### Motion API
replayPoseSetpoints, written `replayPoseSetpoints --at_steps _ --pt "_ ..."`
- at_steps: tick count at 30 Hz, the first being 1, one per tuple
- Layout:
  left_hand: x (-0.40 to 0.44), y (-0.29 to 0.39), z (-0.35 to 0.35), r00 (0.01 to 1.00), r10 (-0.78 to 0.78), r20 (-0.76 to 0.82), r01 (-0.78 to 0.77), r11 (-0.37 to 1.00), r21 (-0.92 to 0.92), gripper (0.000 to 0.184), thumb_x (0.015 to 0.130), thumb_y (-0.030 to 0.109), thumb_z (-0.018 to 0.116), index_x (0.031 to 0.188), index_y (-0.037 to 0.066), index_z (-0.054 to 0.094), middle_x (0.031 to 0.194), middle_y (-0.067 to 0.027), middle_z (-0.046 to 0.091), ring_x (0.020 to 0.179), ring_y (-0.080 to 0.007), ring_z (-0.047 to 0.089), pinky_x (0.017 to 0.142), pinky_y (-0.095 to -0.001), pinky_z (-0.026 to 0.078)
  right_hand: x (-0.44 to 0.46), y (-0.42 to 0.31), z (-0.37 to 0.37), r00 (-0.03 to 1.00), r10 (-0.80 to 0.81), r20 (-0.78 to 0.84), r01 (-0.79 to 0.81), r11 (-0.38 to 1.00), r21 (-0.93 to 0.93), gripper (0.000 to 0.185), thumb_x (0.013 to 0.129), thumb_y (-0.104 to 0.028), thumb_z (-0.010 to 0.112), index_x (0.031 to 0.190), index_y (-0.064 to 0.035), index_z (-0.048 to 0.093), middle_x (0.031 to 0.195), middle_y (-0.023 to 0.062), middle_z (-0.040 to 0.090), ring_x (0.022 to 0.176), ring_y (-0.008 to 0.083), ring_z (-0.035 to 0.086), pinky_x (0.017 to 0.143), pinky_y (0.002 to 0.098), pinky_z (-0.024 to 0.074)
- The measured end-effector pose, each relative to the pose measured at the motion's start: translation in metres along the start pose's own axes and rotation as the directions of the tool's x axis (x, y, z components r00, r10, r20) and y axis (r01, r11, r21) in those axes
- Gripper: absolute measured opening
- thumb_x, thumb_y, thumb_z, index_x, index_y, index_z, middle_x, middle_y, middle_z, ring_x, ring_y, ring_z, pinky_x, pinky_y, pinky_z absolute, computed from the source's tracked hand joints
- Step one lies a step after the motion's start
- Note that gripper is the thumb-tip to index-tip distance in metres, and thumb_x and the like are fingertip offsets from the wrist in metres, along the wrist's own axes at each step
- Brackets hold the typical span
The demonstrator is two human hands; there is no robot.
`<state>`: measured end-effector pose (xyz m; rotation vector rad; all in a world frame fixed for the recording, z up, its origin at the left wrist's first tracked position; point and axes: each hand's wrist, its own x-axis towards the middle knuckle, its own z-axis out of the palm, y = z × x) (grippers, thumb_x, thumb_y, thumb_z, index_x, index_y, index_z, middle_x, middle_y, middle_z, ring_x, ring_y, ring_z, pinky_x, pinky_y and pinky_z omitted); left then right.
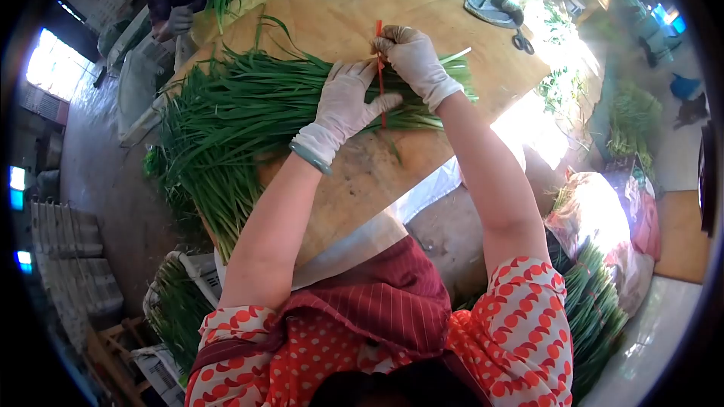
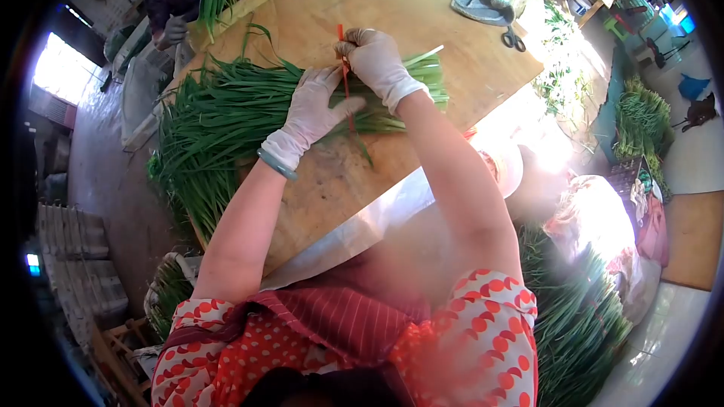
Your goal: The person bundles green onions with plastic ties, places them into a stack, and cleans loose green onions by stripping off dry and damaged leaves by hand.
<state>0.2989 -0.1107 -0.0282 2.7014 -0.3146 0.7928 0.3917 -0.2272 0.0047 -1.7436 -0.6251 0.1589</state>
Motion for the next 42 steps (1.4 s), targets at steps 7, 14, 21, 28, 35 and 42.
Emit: replayPoseSetpoints --at_steps 7,14,21,28,35,42 --pt "0.007 -0.006 0.01 0.957 -0.279 -0.08 0.247 0.928 -0.279 0.028 0.085 0.033 0.055 0.084 0.007 0.066 0.076 -0.0121 0.063 0.076 -0.0308 0.058 0.073 -0.038 0.042 -0.008 0.001 -0.001 0.993 0.085 0.079 -0.099 0.975 0.199 0.022 0.084 -0.012 0.058 0.096 0.0055 0.061 0.076 0.007 0.063 0.066 0.0115 0.056 0.061 0.0247 0.0454" --pt "0.017 0.001 0.008 0.884 -0.467 0.022 0.454 0.847 -0.275 0.018 0.08 0.029 0.061 0.079 0.014 0.069 0.075 -0.0072 0.065 0.075 -0.0263 0.059 0.078 -0.0354 0.037 -0.013 0.003 -0.002 0.998 0.045 -0.049 -0.033 0.973 0.23 0.023 0.084 -0.012 0.059 0.098 0.0057 0.06 0.08 0.0077 0.063 0.072 0.0122 0.057 0.068 0.0242 0.0457" --pt "0.015 -0.001 0.013 0.94 -0.337 -0.053 0.324 0.93 -0.177 0.016 0.078 0.029 0.061 0.08 0.015 0.069 0.08 -0.0054 0.066 0.08 -0.0235 0.059 0.082 -0.0348 0.035 -0.004 0.0 -0.029 0.96 0.092 0.265 -0.151 0.966 0.209 0.023 0.084 -0.015 0.059 0.096 0.0046 0.062 0.083 0.0081 0.065 0.075 0.0133 0.059 0.071 0.0265 0.0467" --pt "0.017 -0.003 0.012 0.944 -0.329 -0.034 0.319 0.933 -0.168 0.017 0.078 0.029 0.062 0.085 0.015 0.069 0.084 -0.0051 0.066 0.081 -0.0227 0.059 0.08 -0.0349 0.036 -0.06 0.005 -0.067 0.977 -0.161 0.14 0.177 0.977 -0.118 0.021 0.076 -0.012 0.067 0.095 -0.0039 0.066 0.089 0.008 0.066 0.086 0.0149 0.061 0.074 0.0258 0.0472" --pt "0.015 -0.004 0.012 0.935 -0.352 0.035 0.352 0.915 -0.195 0.02 0.079 0.033 0.062 0.089 0.017 0.069 0.089 -0.0044 0.066 0.088 -0.0206 0.058 0.087 -0.035 0.033 -0.069 0.013 -0.057 0.856 -0.491 0.162 0.44 0.527 -0.727 0.007 0.072 -0.01 0.063 0.079 -0.0109 0.064 0.074 0.0071 0.062 0.073 0.0264 0.059 0.066 0.0363 0.0452" --pt "0.013 -0.005 0.01 0.939 -0.344 0.023 0.341 0.915 -0.215 0.021 0.079 0.033 0.061 0.089 0.017 0.068 0.091 -0.005 0.065 0.089 -0.0211 0.058 0.088 -0.035 0.033 -0.081 0.042 -0.199 0.669 -0.367 -0.646 -0.146 0.788 -0.598 0.012 0.084 -0.015 0.057 0.09 -0.0061 0.062 0.08 0.0102 0.062 0.071 0.0225 0.058 0.064 0.0343 0.0456"
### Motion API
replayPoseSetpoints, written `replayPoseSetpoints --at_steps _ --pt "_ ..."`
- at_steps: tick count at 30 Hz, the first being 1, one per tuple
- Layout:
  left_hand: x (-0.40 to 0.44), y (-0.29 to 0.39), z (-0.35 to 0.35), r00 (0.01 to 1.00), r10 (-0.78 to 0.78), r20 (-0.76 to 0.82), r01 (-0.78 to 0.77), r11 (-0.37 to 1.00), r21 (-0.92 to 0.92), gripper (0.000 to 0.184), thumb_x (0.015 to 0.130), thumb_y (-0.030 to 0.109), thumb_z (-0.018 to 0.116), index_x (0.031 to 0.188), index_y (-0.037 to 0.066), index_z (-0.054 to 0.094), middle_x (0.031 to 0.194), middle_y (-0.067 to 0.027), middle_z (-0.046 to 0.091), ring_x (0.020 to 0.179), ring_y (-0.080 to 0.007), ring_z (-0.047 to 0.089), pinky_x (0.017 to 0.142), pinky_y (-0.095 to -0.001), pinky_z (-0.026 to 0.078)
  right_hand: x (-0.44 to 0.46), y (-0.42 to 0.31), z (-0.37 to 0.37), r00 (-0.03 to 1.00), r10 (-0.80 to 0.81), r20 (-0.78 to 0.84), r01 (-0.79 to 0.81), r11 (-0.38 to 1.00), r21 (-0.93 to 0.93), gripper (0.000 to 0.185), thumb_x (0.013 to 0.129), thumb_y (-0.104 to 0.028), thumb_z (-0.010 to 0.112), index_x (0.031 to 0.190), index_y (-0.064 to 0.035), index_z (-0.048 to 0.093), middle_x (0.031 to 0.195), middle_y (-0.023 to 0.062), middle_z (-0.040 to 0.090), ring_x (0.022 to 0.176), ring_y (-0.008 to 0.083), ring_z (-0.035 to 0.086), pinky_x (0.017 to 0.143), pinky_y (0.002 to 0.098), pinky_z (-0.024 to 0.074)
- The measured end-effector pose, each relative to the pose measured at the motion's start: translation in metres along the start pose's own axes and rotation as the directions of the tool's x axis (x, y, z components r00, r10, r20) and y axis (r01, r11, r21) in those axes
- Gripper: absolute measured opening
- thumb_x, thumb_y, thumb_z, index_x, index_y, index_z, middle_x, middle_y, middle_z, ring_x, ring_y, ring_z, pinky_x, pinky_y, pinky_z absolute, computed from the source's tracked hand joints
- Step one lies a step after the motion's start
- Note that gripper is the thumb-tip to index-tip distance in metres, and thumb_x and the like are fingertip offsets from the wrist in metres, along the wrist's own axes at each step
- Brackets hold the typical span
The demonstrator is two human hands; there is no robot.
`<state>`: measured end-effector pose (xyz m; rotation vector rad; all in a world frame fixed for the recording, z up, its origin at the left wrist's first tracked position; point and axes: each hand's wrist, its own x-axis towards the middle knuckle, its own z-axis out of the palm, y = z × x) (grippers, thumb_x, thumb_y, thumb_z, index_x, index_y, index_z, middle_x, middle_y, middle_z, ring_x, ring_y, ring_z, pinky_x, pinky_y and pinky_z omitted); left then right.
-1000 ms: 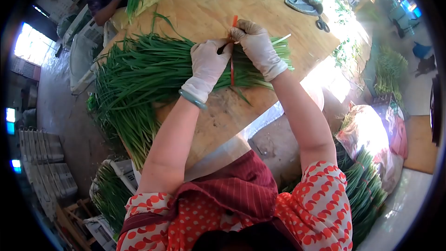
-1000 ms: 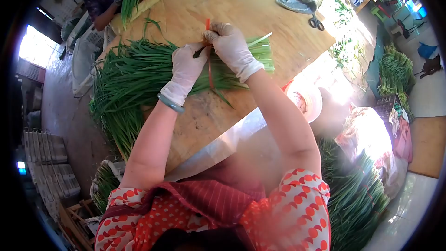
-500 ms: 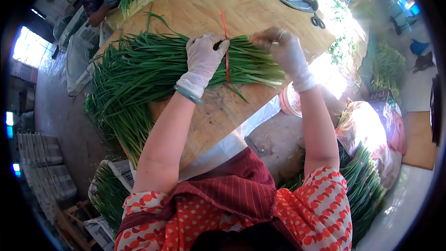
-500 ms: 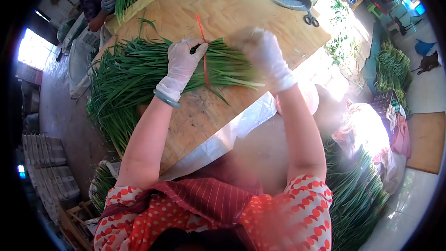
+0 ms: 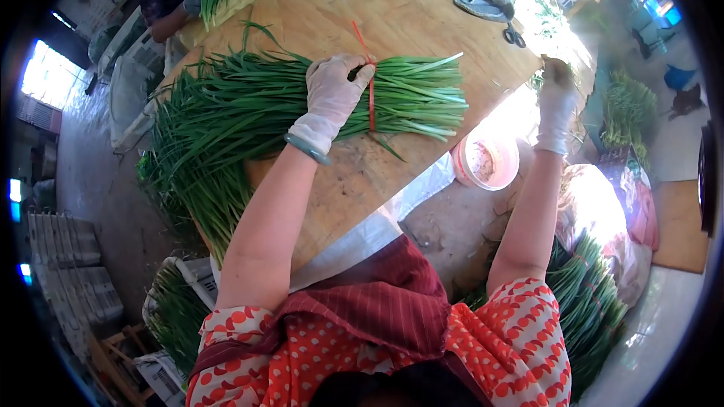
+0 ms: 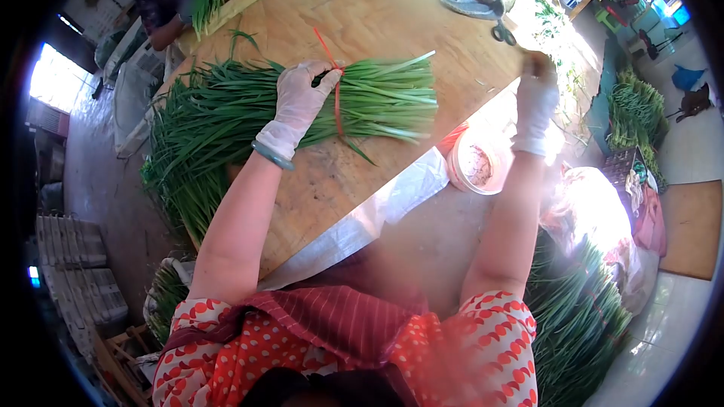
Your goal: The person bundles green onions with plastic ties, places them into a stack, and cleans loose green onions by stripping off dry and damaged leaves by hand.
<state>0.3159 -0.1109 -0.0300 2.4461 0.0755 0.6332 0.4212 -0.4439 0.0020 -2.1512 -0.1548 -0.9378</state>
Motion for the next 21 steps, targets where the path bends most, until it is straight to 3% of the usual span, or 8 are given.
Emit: replayPoseSetpoints --at_steps 2,5,10,15,17,18,20,21 --pt "-0.003 0.005 0.0 0.999 0.03 -0.038 -0.029 0.999 0.025 0.021 0.079 0.034 0.061 0.087 0.016 0.068 0.091 -0.0054 0.065 0.088 -0.0216 0.058 0.088 -0.0347 0.033 0.019 -0.028 -0.023 0.955 0.256 -0.147 -0.261 0.965 -0.014 0.016 0.084 -0.016 0.059 0.094 -0.0049 0.062 0.086 0.0088 0.064 0.075 0.0185 0.058 0.066 0.0306 0.0456" --pt "-0.005 0.008 -0.002 0.999 0.032 -0.028 -0.029 0.995 0.092 0.022 0.079 0.033 0.06 0.087 0.014 0.067 0.091 -0.006 0.065 0.089 -0.0221 0.058 0.088 -0.0358 0.034 0.043 -0.077 0.009 0.995 -0.008 0.103 -0.059 0.771 0.635 0.029 0.084 -0.017 0.058 0.11 -0.0046 0.059 0.096 0.007 0.063 0.088 0.0135 0.057 0.077 0.0263 0.0429" --pt "-0.019 0.01 -0.015 0.996 0.09 -0.014 -0.089 0.994 0.057 0.026 0.08 0.03 0.059 0.098 0.012 0.063 0.099 -0.0082 0.063 0.096 -0.026 0.056 0.093 -0.0378 0.033 0.03 -0.161 0.118 0.676 -0.464 0.573 0.353 0.886 0.301 0.071 0.079 -0.042 0.065 0.135 -0.0091 0.036 0.129 0.0152 0.048 0.114 0.0248 0.048 0.096 0.0292 0.0356" --pt "-0.087 0.051 -0.042 0.952 -0.043 -0.303 -0.07 0.933 -0.354 0.026 0.083 0.004 0.057 0.109 0.001 0.056 0.114 -0.0118 0.056 0.104 -0.0231 0.053 0.092 -0.0323 0.04 0.013 -0.169 0.144 -0.139 -0.229 0.964 -0.043 0.973 0.225 0.079 0.074 -0.045 0.068 0.132 -0.0015 0.038 0.127 0.0109 0.05 0.115 0.0222 0.047 0.099 0.0306 0.0335" --pt "-0.129 0.057 -0.02 0.876 -0.444 0.189 0.321 0.243 -0.916 0.029 0.089 0.012 0.053 0.117 0.002 0.05 0.117 -0.0131 0.052 0.108 -0.0242 0.049 0.098 -0.0342 0.037 0.002 -0.174 0.144 -0.276 -0.161 0.948 -0.083 0.986 0.143 0.078 0.073 -0.045 0.069 0.131 -0.0019 0.041 0.127 0.0109 0.05 0.114 0.0208 0.047 0.098 0.0306 0.0336" --pt "-0.13 0.05 -0.017 0.875 -0.447 0.186 0.32 0.245 -0.915 0.029 0.089 0.012 0.053 0.117 0.002 0.05 0.117 -0.0131 0.052 0.108 -0.0242 0.049 0.098 -0.0342 0.037 -0.004 -0.174 0.146 -0.411 -0.083 0.908 -0.108 0.993 0.041 0.076 0.072 -0.044 0.07 0.13 -0.0023 0.043 0.127 0.0108 0.05 0.114 0.0194 0.047 0.098 0.0307 0.0336" --pt "-0.126 0.039 -0.013 0.538 -0.435 0.722 0.519 -0.505 -0.69 0.048 0.088 0.026 0.057 0.126 0.003 0.039 0.122 -0.0152 0.045 0.116 -0.0269 0.043 0.102 -0.0384 0.033 -0.02 -0.177 0.153 -0.415 -0.094 0.905 -0.223 0.975 -0.001 0.073 0.068 -0.043 0.074 0.124 -0.0024 0.049 0.118 0.0111 0.056 0.108 0.0187 0.052 0.093 0.0301 0.0382" --pt "-0.118 0.033 -0.011 0.642 -0.445 0.625 0.431 -0.464 -0.774 0.063 0.085 0.036 0.059 0.131 0.004 0.03 0.126 -0.0155 0.04 0.121 -0.0294 0.037 0.103 -0.0413 0.031 -0.027 -0.184 0.149 -0.474 -0.001 0.88 -0.158 0.984 -0.083 0.072 0.067 -0.042 0.075 0.122 -0.0026 0.051 0.113 0.011 0.058 0.104 0.0192 0.054 0.09 0.0299 0.0404"
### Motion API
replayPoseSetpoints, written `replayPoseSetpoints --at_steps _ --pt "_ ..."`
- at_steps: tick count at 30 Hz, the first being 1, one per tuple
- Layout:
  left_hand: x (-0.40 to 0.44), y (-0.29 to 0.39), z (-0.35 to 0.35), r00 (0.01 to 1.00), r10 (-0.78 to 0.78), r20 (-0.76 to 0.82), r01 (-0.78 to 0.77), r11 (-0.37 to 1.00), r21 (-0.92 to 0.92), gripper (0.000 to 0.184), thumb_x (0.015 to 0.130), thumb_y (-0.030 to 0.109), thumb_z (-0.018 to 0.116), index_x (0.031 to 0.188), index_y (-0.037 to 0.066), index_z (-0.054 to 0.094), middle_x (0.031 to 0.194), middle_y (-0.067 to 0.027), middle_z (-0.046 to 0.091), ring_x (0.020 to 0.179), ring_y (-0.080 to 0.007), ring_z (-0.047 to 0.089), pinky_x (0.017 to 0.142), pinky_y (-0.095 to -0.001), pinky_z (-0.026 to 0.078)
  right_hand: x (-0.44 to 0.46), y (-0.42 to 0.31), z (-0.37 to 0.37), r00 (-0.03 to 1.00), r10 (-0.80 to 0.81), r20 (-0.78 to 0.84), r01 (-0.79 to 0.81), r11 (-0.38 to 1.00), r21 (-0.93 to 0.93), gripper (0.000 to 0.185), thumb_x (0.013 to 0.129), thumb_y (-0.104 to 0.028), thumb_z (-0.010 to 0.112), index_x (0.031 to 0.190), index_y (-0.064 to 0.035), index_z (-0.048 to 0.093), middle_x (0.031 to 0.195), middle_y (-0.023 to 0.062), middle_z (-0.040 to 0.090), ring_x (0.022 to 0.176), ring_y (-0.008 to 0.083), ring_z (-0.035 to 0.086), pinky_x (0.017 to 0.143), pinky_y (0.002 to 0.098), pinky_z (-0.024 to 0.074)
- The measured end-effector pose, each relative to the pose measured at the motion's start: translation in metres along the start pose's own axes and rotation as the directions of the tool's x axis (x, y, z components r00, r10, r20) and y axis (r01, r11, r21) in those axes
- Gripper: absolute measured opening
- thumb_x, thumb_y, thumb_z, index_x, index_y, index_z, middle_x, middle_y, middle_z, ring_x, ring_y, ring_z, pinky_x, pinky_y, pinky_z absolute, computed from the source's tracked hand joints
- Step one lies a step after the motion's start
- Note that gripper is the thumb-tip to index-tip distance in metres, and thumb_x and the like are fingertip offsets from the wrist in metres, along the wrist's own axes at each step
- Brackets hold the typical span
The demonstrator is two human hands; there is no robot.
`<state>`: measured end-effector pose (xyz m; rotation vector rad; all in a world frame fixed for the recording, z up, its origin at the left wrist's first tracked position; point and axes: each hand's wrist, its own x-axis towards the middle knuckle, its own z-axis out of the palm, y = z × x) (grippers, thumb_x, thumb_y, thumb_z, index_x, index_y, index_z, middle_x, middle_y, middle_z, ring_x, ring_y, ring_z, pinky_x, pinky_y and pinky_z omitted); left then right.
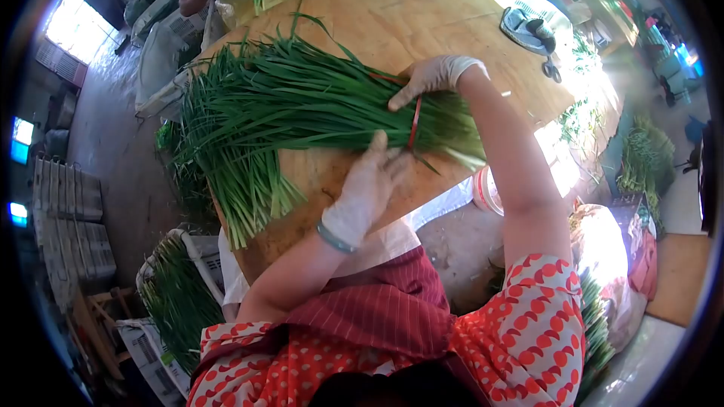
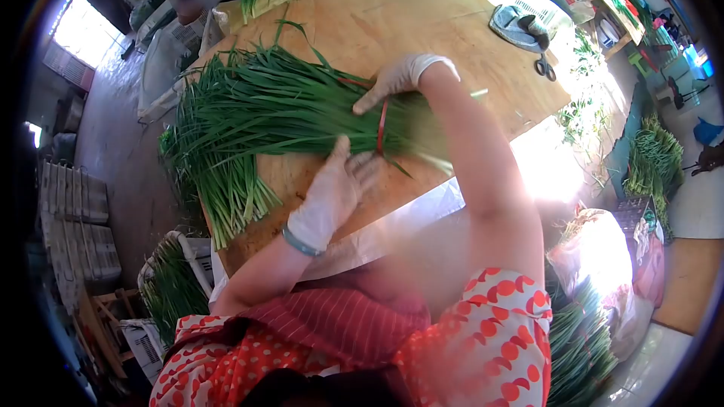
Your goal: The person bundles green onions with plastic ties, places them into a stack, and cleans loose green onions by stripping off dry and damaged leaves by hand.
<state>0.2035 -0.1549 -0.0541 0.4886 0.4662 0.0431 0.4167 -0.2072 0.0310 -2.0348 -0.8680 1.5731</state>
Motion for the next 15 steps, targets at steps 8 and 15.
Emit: replayPoseSetpoints --at_steps 8,15 --pt "-0.008 0.013 0.024 0.988 0.096 0.119 -0.103 0.993 0.051 0.056 0.08 0.031 0.067 0.123 0.006 0.043 0.12 -0.0067 0.049 0.114 -0.0204 0.045 0.099 -0.0368 0.035 -0.085 0.016 0.062 0.829 -0.277 -0.485 0.239 0.961 -0.14 0.07 0.062 -0.033 0.08 0.115 0.0031 0.051 0.101 0.0147 0.062 0.095 0.0197 0.059 0.083 0.032 0.0462" --pt "-0.039 0.078 0.117 0.748 0.407 0.524 -0.598 0.757 0.265 0.048 0.069 0.022 0.077 0.109 0.005 0.056 0.105 -0.0031 0.062 0.095 -0.0134 0.058 0.087 -0.0261 0.045 -0.14 -0.008 0.086 0.324 -0.54 -0.777 0.785 0.611 -0.097 0.064 0.068 -0.022 0.079 0.119 -0.0012 0.047 0.103 0.0063 0.061 0.093 0.0169 0.059 0.082 0.0287 0.0477"
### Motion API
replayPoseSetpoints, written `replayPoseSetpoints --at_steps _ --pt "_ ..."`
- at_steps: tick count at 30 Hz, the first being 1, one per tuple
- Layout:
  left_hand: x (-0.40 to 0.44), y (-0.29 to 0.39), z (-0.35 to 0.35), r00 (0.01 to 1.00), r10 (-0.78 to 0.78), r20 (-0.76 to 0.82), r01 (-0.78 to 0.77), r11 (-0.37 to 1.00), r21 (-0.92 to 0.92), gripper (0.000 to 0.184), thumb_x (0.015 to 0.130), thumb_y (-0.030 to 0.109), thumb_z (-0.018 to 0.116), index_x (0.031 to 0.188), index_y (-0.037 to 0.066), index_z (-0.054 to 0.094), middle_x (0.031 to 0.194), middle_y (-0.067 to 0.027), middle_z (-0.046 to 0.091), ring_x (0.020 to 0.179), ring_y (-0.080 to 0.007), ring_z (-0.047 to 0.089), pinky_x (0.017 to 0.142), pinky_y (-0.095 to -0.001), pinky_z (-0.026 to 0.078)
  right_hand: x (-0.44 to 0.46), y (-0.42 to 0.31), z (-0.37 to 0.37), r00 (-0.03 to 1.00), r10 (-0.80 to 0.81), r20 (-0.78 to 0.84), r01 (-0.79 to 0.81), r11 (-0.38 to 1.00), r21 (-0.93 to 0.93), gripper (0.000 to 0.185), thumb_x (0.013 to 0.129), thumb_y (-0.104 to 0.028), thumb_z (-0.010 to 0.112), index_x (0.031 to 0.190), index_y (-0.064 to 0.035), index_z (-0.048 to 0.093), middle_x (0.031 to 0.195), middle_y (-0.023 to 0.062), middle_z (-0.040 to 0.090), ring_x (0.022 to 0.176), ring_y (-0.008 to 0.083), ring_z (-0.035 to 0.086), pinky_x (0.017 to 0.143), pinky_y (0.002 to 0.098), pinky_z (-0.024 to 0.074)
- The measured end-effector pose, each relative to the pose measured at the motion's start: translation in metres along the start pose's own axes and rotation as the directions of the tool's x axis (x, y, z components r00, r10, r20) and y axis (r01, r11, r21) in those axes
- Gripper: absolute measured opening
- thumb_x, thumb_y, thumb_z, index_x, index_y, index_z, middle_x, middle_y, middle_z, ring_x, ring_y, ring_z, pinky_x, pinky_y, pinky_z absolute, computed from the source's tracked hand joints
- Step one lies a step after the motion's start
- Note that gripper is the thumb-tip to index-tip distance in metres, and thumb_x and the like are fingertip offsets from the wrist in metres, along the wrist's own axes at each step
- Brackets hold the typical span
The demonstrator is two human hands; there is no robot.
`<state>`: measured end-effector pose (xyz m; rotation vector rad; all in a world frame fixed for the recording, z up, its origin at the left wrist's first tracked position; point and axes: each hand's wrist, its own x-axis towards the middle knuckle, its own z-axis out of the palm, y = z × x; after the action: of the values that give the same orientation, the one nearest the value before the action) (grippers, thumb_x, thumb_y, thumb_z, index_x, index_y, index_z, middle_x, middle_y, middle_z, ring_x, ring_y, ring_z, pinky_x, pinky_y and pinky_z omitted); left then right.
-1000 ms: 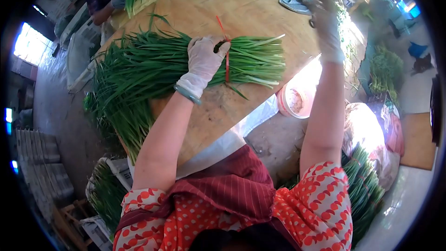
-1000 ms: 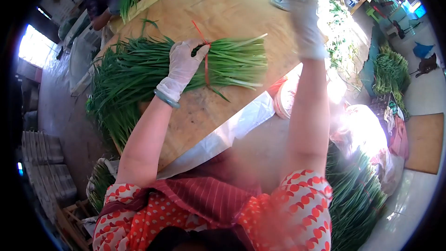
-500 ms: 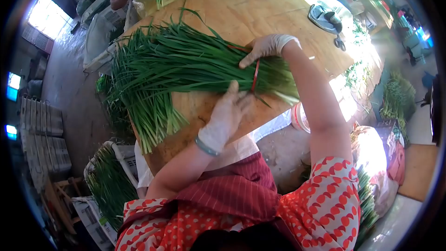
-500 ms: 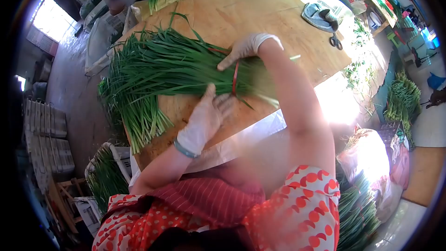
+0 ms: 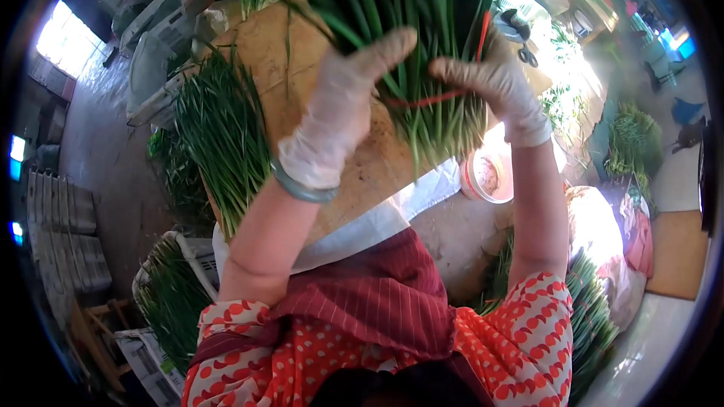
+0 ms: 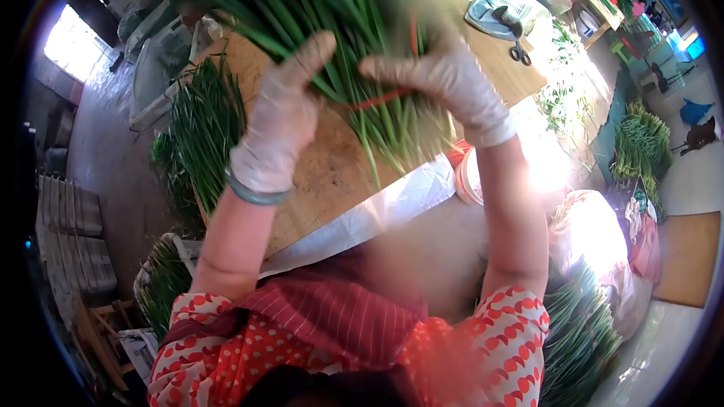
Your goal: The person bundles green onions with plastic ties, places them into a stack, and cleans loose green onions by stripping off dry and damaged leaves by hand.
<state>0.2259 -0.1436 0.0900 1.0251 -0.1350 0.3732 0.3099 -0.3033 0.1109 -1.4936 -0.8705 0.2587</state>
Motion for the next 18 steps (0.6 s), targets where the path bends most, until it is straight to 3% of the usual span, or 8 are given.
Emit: replayPoseSetpoints --at_steps 6,8,10,12,13,15,16,18 --pt "0.02 0.066 0.025 0.991 0.106 0.085 -0.112 0.991 0.076 0.041 0.078 0.007 0.067 0.116 0.001 0.052 0.108 -0.0087 0.06 0.097 -0.0204 0.058 0.086 -0.0325 0.047 0.031 -0.038 0.014 0.972 -0.235 0.017 0.233 0.967 0.102 0.061 0.068 -0.023 0.079 0.117 -0.001 0.05 0.103 0.0049 0.062 0.095 0.016 0.058 0.087 0.0277 0.0439" --pt "0.028 0.051 -0.002 0.939 0.304 0.163 -0.338 0.904 0.26 0.043 0.068 0.013 0.078 0.104 0.004 0.057 0.096 -0.0028 0.064 0.083 -0.0125 0.061 0.074 -0.0233 0.05 0.035 -0.021 0.013 0.96 -0.279 0.034 0.272 0.952 0.141 0.057 0.067 -0.025 0.078 0.113 -0.0011 0.054 0.102 0.0054 0.063 0.095 0.0156 0.058 0.086 0.0285 0.044" --pt "0.021 0.048 -0.009 0.944 0.292 0.154 -0.326 0.897 0.298 0.046 0.067 0.01 0.078 0.105 0.003 0.055 0.093 -0.0021 0.063 0.082 -0.0111 0.06 0.072 -0.0226 0.049 0.033 0.003 0.012 0.989 -0.15 0.01 0.146 0.972 0.182 0.049 0.068 -0.023 0.077 0.108 -0.0004 0.059 0.101 0.0065 0.063 0.094 0.0152 0.058 0.087 0.0294 0.0434" --pt "0.014 0.04 -0.01 0.976 0.094 0.196 -0.144 0.955 0.259 0.047 0.067 0.009 0.078 0.107 0.003 0.054 0.092 -0.0012 0.063 0.082 -0.01 0.06 0.072 -0.0227 0.049 0.038 0.024 0.018 0.987 -0.162 0.004 0.157 0.962 0.225 0.042 0.07 -0.022 0.075 0.103 0.0006 0.062 0.099 0.0069 0.064 0.093 0.0152 0.058 0.086 0.0291 0.0435" --pt "0.023 0.023 -0.02 0.942 0.255 0.218 -0.311 0.906 0.285 0.028 0.076 0.011 0.071 0.101 0.004 0.061 0.093 -0.0024 0.064 0.084 -0.011 0.06 0.08 -0.0248 0.048 0.041 0.029 0.022 0.996 -0.092 -0.016 0.093 0.981 0.172 0.041 0.071 -0.023 0.075 0.102 0.001 0.062 0.098 0.0065 0.064 0.093 0.0149 0.058 0.085 0.0284 0.044" --pt "0.037 0.019 -0.026 0.961 0.237 0.143 -0.272 0.907 0.321 0.026 0.077 0.012 0.07 0.1 0.003 0.061 0.091 -0.0022 0.064 0.082 -0.011 0.06 0.079 -0.0249 0.048 0.048 0.021 0.03 0.995 0.054 -0.085 -0.044 0.992 0.122 0.042 0.072 -0.026 0.074 0.101 0.0005 0.061 0.094 0.0057 0.064 0.089 0.013 0.059 0.078 0.0253 0.0463" --pt "0.042 0.017 -0.029 0.971 0.23 0.063 -0.237 0.905 0.354 0.023 0.078 0.012 0.069 0.098 0.003 0.062 0.089 -0.002 0.064 0.081 -0.0109 0.061 0.079 -0.025 0.049 0.051 0.015 0.035 0.99 -0.092 -0.106 0.11 0.977 0.181 0.039 0.073 -0.027 0.073 0.099 -0.0011 0.063 0.09 0.005 0.065 0.082 0.0106 0.06 0.073 0.0231 0.0473" --pt "0.034 0.033 -0.01 0.985 0.17 0.017 -0.17 0.971 0.166 0.02 0.081 0.017 0.066 0.095 0.003 0.062 0.088 -0.0021 0.064 0.08 -0.0131 0.061 0.078 -0.0273 0.049 0.064 -0.006 0.034 0.944 -0.312 -0.104 0.307 0.949 -0.067 0.041 0.076 -0.027 0.071 0.105 0.0011 0.061 0.09 0.0065 0.065 0.078 0.0127 0.062 0.07 0.0276 0.0505"
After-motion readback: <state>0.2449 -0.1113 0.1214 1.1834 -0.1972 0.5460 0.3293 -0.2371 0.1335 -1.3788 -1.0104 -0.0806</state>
